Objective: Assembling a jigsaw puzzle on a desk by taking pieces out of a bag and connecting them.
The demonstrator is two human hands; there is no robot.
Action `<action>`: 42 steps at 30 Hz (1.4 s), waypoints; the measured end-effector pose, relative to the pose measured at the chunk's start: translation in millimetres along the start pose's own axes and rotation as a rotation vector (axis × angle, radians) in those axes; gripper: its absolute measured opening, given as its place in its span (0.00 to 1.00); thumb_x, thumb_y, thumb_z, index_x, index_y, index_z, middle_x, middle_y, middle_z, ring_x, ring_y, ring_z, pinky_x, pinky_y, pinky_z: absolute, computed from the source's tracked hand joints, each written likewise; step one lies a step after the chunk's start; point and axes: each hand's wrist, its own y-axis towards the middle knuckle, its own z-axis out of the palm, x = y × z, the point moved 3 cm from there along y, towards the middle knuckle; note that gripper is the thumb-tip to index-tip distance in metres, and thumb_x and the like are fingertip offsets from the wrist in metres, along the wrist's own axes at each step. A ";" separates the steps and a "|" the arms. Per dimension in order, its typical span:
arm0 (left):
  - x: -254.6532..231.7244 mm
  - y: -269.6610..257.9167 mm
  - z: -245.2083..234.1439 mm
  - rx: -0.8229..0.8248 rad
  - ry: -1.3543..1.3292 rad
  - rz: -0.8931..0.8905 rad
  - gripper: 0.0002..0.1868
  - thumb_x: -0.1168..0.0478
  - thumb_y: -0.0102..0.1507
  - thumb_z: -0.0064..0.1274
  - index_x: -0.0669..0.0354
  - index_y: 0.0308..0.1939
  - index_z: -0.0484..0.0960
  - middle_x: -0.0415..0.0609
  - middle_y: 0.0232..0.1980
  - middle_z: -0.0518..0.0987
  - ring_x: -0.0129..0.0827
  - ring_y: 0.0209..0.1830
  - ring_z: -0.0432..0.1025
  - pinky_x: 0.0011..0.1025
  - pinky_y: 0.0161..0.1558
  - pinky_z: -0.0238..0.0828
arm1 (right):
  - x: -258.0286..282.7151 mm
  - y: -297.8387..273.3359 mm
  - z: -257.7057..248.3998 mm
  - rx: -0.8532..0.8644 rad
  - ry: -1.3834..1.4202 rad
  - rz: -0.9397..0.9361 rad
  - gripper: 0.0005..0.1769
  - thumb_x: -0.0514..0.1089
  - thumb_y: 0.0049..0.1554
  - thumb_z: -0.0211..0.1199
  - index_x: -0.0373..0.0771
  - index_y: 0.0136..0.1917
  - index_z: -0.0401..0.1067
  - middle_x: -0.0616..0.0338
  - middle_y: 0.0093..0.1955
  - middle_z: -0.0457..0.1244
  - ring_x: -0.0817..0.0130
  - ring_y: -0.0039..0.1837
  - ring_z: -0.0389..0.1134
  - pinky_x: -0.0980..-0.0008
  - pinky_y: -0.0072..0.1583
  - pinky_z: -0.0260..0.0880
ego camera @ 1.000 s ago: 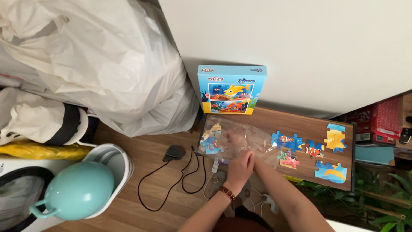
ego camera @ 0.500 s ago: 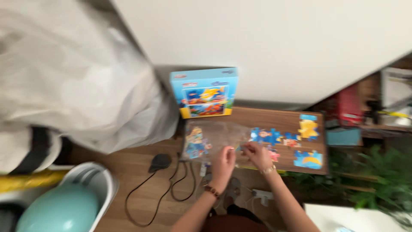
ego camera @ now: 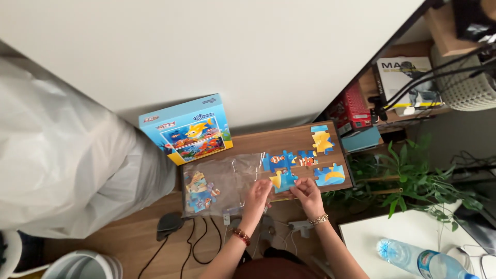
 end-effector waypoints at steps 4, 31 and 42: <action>29.4 18.2 11.2 0.107 -0.169 -0.065 0.13 0.55 0.66 0.56 0.61 0.48 0.79 0.44 0.39 0.84 0.25 0.35 0.78 0.25 0.29 0.73 | 9.2 6.3 -3.8 -0.033 -0.012 0.012 0.14 0.31 0.59 0.60 0.36 0.55 0.61 0.51 0.48 0.72 0.62 0.48 0.76 0.68 0.45 0.75; 54.0 102.3 135.2 0.133 0.603 0.378 0.16 0.63 0.69 0.47 0.62 0.61 0.75 0.54 0.58 0.81 0.46 0.58 0.76 0.42 0.59 0.72 | -18.5 122.7 -220.2 -0.717 -0.272 -0.085 0.13 0.37 0.61 0.65 0.31 0.59 0.76 0.57 0.46 0.71 0.74 0.42 0.70 0.75 0.39 0.68; 62.5 218.0 234.7 0.330 1.492 0.711 0.41 0.39 0.65 0.47 0.58 0.75 0.60 0.56 0.81 0.53 0.49 0.82 0.44 0.57 0.76 0.34 | 20.8 226.2 -230.0 -0.607 -0.551 -0.059 0.17 0.37 0.56 0.66 0.37 0.59 0.78 0.57 0.41 0.72 0.72 0.40 0.71 0.70 0.43 0.71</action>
